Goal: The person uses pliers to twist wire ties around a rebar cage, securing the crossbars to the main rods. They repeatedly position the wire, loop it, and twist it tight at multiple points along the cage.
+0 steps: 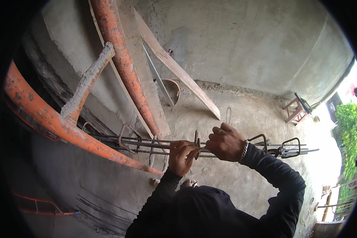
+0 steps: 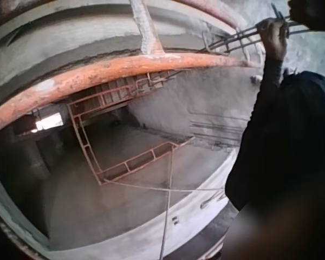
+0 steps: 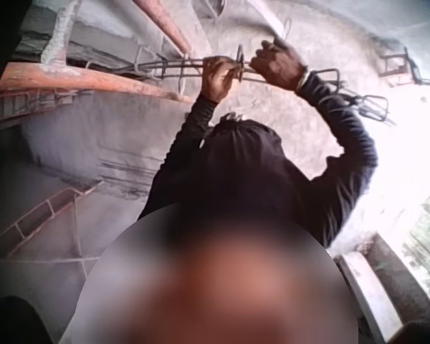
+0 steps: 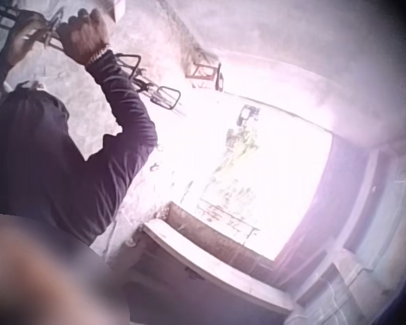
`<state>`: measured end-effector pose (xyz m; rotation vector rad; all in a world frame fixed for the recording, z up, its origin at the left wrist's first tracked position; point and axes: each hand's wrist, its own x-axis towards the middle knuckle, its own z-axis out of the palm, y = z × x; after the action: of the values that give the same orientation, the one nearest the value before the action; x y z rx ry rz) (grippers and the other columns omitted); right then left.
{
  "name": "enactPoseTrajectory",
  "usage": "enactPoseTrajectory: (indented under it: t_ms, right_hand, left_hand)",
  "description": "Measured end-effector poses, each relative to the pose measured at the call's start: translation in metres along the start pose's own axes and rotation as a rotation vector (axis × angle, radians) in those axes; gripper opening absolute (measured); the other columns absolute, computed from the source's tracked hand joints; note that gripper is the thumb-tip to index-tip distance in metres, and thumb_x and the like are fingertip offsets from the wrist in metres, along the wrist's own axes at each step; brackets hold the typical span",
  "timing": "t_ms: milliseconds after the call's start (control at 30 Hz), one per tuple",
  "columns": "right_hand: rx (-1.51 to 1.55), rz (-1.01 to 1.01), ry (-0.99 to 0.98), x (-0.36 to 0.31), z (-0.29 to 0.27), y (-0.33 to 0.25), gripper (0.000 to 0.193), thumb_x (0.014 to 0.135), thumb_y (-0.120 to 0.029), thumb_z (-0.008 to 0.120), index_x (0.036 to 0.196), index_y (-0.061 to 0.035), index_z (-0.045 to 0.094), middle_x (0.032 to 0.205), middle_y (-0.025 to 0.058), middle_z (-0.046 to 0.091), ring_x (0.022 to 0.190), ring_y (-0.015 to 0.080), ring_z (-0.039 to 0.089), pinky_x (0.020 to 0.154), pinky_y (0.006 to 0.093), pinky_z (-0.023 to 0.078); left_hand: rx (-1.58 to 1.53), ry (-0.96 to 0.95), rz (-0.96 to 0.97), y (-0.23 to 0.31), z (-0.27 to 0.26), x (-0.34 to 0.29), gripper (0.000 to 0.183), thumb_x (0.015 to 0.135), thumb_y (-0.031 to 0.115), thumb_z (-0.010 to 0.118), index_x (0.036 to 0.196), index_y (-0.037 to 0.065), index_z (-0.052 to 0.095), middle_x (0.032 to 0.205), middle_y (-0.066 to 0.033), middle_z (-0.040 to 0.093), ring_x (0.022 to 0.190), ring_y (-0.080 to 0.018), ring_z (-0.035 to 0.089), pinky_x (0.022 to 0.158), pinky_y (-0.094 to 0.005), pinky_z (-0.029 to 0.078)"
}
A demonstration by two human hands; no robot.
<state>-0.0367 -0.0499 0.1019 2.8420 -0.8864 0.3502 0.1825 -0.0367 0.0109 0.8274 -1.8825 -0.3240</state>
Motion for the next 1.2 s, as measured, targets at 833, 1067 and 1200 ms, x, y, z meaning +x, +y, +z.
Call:
enactPoseTrajectory:
  t_ms: [833, 1067, 1200]
  right_hand:
    - [2.497, 0.846, 0.839, 0.013, 0.032, -0.136, 0.019, 0.109, -0.019, 0.042, 0.101, -0.0033, 0.049, 0.071, -0.0039, 0.041, 0.053, 0.0051, 0.037, 0.048, 0.0236, 0.032]
    - [1.164, 0.929, 0.376, -0.018, 0.001, -0.107, 0.053, 0.102, -0.024, 0.058, 0.140, 0.0097, 0.043, 0.125, 0.0280, 0.059, 0.109, 0.0362, 0.066, 0.090, 0.0377, 0.055]
    - [0.763, 0.674, 0.958, -0.031, -0.022, -0.093, 0.055, 0.088, -0.002, 0.071, 0.139, 0.0027, 0.050, 0.127, 0.0256, 0.060, 0.113, 0.0366, 0.065, 0.091, 0.0395, 0.056]
  left_hand:
    - [0.581, -1.178, 0.259, 0.057, -0.006, 0.121, 0.012, 0.083, 0.016, 0.070, 0.078, 0.004, 0.070, 0.082, -0.0138, 0.070, 0.084, -0.0288, 0.067, 0.086, -0.0374, 0.044]
    - [0.104, -0.857, -0.209, 0.045, -0.053, 0.103, 0.038, 0.086, 0.008, 0.064, 0.122, -0.002, 0.064, 0.118, -0.0221, 0.063, 0.108, -0.0388, 0.062, 0.097, -0.0434, 0.048]
    - [0.132, -0.701, -0.069, 0.036, -0.039, 0.059, 0.048, 0.080, 0.020, 0.075, 0.122, -0.001, 0.064, 0.115, -0.0168, 0.060, 0.107, -0.0361, 0.059, 0.099, -0.0441, 0.044]
